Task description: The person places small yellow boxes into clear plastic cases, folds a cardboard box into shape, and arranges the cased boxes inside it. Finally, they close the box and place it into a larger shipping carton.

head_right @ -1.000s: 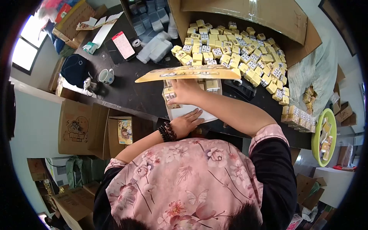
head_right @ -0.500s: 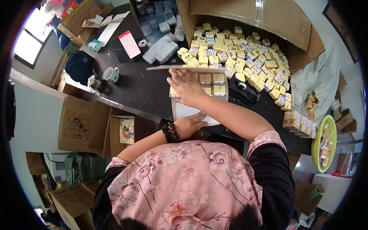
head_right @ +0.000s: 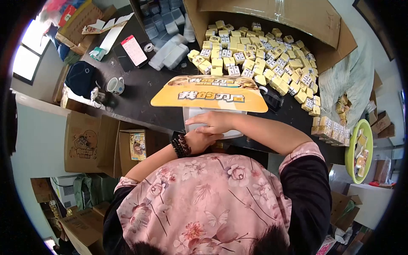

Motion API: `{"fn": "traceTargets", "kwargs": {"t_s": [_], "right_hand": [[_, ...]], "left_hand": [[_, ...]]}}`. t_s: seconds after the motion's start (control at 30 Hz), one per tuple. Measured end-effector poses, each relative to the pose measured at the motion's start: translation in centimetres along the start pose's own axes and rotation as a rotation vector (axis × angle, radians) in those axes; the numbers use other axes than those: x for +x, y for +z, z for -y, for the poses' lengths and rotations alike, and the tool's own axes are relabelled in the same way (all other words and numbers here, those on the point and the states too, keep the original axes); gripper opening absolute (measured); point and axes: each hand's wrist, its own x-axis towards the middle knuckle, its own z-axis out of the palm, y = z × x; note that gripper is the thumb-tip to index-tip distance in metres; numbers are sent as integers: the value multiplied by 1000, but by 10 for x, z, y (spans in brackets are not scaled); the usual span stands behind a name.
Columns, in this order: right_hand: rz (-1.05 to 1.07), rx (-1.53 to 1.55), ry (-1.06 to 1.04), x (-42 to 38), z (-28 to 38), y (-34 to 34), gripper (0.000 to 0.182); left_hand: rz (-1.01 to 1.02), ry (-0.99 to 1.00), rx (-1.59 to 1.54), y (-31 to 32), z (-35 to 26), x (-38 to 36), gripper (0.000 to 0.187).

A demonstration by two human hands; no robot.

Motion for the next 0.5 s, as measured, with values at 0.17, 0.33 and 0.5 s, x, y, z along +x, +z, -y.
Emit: {"fn": "traceTargets", "kwargs": {"t_s": [0.17,0.33,0.5], "right_hand": [[-56,21,152,-18,-2,5,50],[-140,327,378,-22,-7,7,54],[-417,204,-49,-83,55,13,35]], "left_hand": [[-177,107,35,-6,0,-2,40],[-151,54,-28,-15,-7,0,39],[-5,-11,-148,-32,-19,11,33]]}}
